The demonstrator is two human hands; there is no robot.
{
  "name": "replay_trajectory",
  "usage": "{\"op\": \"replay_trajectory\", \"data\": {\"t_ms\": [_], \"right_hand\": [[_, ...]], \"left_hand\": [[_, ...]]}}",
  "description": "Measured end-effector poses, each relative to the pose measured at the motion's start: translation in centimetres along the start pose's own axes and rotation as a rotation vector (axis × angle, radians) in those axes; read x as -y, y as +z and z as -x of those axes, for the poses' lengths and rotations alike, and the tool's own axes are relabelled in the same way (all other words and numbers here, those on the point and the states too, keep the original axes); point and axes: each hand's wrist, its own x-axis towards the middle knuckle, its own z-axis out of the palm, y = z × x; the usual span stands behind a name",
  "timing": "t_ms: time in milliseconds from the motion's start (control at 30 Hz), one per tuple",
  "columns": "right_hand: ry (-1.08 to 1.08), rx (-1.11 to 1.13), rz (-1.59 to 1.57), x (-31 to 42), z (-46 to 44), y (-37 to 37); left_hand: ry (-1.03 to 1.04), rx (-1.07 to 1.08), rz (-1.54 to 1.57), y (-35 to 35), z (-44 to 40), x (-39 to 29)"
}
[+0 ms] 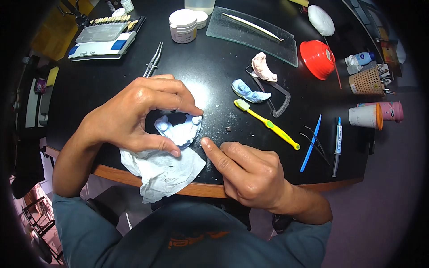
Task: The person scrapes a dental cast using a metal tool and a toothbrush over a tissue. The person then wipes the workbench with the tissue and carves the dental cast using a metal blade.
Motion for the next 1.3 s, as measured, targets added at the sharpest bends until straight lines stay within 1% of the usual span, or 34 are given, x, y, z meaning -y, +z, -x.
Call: {"op": "replay_trajectory", "data": {"t_ms": [333,533,833,1300], "right_hand": [[0.012,0.051,0.089,0.38,0.19,0.05],[-0.015,0.016,0.083,0.16,0.31,0.41],[-0.010,0.053,0.094,0.31,0.16,0.14],[-0.019,0.031,0.084,0.16,0.19,0.30]], "left_hand": [[-0.026,0.009,-0.017,-0.05,0.04,-0.10],[-0.018,0.008,-0.013,-0.05,0.03,-0.09],[-0.003,-0.006,0.004,0.07,0.03,0.05],[-0.010,0.007,-0.002,-0.03,0.02,0.03]]}}
